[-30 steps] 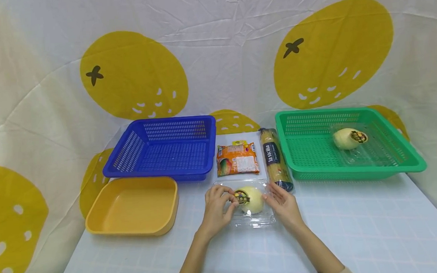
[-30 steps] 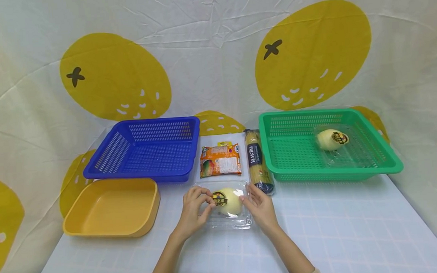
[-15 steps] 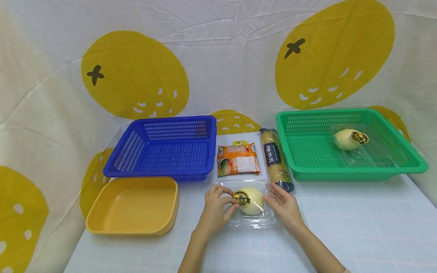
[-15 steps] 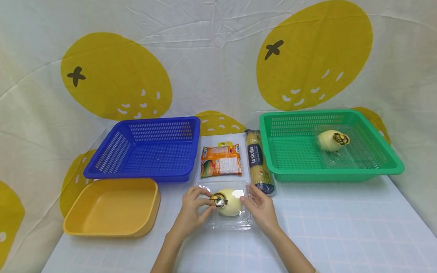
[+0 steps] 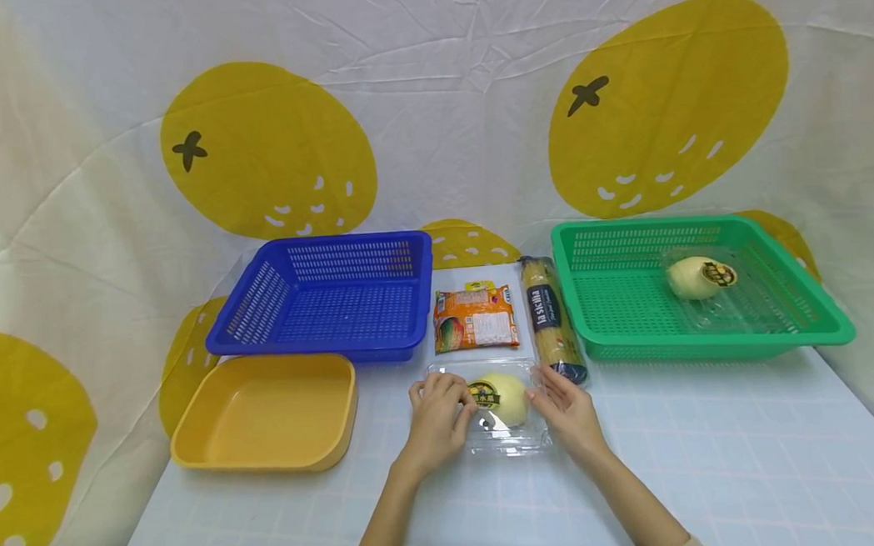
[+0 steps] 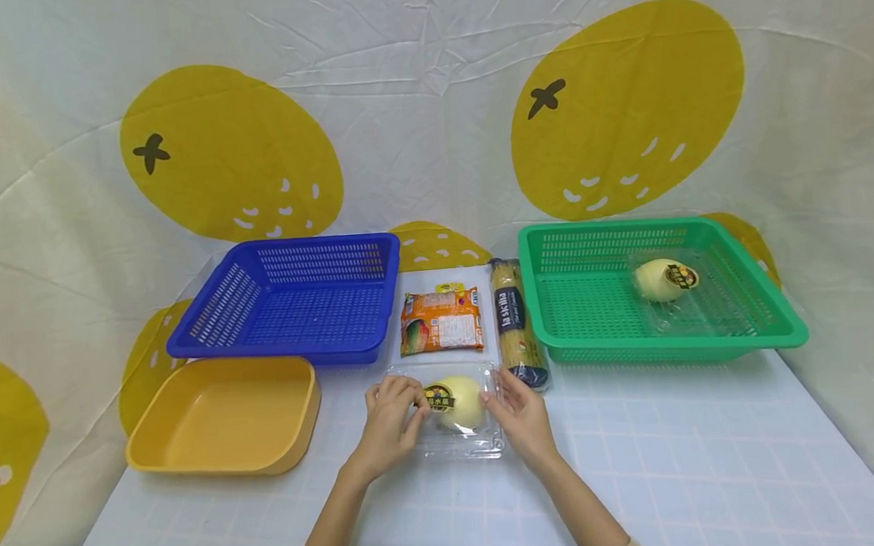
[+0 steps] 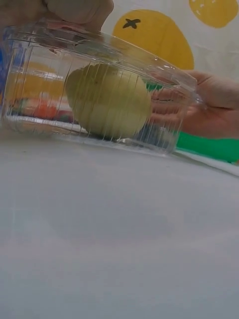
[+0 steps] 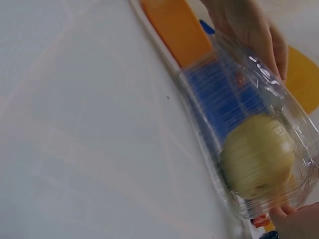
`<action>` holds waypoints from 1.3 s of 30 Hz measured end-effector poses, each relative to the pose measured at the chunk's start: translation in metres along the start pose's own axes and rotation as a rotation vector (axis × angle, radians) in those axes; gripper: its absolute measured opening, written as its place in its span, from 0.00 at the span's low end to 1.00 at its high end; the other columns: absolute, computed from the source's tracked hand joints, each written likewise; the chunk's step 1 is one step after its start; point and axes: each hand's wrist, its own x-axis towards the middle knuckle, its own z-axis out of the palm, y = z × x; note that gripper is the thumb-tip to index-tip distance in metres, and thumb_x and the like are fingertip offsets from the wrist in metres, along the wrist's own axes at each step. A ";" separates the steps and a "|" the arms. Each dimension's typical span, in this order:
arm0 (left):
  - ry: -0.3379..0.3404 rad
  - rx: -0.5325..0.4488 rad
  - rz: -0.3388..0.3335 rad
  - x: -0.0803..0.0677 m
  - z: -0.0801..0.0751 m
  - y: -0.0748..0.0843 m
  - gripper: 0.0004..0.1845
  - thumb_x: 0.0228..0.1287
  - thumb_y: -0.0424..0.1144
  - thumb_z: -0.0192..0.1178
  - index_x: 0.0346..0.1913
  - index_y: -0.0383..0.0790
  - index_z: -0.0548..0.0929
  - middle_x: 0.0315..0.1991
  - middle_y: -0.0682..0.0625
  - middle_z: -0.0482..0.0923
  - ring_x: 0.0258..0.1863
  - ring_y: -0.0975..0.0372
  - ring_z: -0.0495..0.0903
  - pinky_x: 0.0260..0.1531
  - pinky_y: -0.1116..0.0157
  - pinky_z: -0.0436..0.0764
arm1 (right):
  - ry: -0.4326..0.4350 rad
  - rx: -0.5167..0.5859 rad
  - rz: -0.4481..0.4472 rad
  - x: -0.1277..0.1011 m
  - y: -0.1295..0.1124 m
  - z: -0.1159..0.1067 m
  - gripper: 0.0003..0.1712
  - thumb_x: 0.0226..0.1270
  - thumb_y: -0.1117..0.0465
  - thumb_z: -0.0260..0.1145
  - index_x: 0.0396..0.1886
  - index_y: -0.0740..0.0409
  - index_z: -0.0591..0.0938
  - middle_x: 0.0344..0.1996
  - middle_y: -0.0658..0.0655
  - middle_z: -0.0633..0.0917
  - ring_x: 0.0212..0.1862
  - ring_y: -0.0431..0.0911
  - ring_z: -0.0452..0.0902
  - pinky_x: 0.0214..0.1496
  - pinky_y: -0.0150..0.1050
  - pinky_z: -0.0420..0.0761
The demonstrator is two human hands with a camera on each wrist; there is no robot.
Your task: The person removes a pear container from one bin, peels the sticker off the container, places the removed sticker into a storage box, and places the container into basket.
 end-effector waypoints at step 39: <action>0.067 0.032 -0.032 0.004 0.003 0.007 0.06 0.58 0.30 0.62 0.29 0.41 0.75 0.27 0.54 0.72 0.33 0.62 0.68 0.45 0.47 0.64 | -0.058 0.000 -0.001 0.001 -0.002 -0.005 0.35 0.63 0.71 0.62 0.67 0.74 0.59 0.65 0.71 0.64 0.67 0.61 0.59 0.60 0.26 0.66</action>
